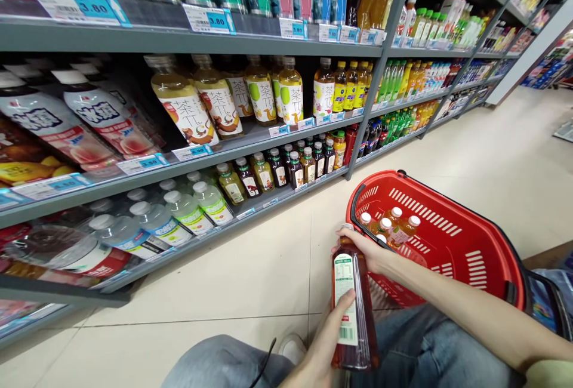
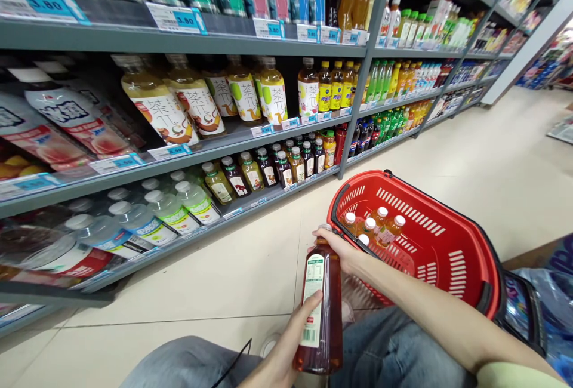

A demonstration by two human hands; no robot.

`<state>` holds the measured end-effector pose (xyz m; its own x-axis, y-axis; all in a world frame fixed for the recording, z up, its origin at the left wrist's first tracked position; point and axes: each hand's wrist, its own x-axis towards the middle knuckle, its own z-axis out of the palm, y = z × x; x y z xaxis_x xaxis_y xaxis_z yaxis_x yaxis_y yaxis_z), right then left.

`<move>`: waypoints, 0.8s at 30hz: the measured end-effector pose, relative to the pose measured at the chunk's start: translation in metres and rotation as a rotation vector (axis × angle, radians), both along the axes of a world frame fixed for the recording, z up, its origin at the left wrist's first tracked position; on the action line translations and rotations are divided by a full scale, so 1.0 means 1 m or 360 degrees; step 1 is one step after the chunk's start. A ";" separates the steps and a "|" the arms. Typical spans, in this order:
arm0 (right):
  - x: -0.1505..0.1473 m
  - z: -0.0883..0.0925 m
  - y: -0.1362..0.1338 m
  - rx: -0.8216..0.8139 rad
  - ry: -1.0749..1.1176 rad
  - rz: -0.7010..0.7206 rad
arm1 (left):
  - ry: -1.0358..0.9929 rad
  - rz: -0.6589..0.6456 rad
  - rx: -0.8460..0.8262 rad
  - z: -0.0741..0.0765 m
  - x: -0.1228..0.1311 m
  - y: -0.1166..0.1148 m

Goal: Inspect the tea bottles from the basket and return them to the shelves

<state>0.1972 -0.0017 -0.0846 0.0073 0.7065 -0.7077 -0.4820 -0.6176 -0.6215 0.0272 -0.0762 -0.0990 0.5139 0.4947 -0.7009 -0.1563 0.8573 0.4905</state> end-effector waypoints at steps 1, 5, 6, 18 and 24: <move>0.000 0.000 0.000 -0.0026 0.0014 -0.0006 | -0.0007 0.0003 0.0006 -0.001 0.001 0.000; -0.004 0.004 0.002 -0.0023 -0.0037 -0.0092 | -0.0012 0.0008 0.0030 0.003 0.001 0.002; -0.004 0.006 0.002 0.0027 -0.0080 -0.0117 | -0.0005 -0.0002 0.0049 0.006 0.000 0.004; 0.011 0.070 -0.008 0.0554 -0.0343 -0.0545 | -0.0060 -0.0072 0.0996 0.043 -0.010 0.015; 0.005 0.081 -0.014 0.0439 -0.0142 -0.0501 | -0.0100 -0.0160 0.1013 0.041 -0.018 0.014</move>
